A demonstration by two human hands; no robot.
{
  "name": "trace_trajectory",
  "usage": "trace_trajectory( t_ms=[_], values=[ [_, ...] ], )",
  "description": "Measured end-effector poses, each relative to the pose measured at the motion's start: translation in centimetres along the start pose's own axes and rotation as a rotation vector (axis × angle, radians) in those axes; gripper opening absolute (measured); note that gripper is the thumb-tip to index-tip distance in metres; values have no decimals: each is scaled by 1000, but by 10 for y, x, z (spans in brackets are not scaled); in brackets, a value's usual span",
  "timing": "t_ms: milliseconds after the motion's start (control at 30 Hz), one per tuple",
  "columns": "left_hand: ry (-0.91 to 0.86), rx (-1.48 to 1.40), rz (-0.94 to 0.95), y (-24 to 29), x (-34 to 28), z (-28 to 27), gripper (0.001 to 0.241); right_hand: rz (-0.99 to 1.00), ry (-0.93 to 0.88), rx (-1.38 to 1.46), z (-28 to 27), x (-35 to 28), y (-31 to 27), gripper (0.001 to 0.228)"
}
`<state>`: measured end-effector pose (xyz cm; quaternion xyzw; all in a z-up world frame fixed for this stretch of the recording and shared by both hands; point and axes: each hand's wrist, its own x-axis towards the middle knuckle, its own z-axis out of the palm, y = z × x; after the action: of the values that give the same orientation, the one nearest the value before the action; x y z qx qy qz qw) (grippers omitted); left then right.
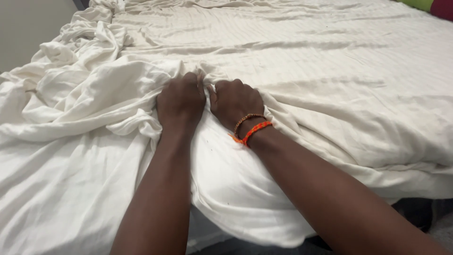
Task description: The person smooths and tucks a white bedsheet onto a mattress, working along the edges and corners to secure the fabric. They pull the sheet taut and fold the excess under the mattress by hand.
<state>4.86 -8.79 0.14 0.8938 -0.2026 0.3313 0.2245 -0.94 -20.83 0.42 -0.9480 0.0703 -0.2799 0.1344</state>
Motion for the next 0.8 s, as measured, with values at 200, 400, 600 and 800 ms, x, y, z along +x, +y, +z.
trace_trajectory(
  t_ms=[200,400,600,800],
  values=[
    [17,-25,-1,-3,1,2,39,-43,72,-25,6,0,4,41],
    [-9,5,1,-1,5,1,40,-69,80,24,5,2,6,42],
    [-28,46,36,-3,11,7,39,-87,100,16,12,10,10,43],
    [-28,24,20,-2,15,8,40,-63,107,41,16,22,14,44]
  ],
)
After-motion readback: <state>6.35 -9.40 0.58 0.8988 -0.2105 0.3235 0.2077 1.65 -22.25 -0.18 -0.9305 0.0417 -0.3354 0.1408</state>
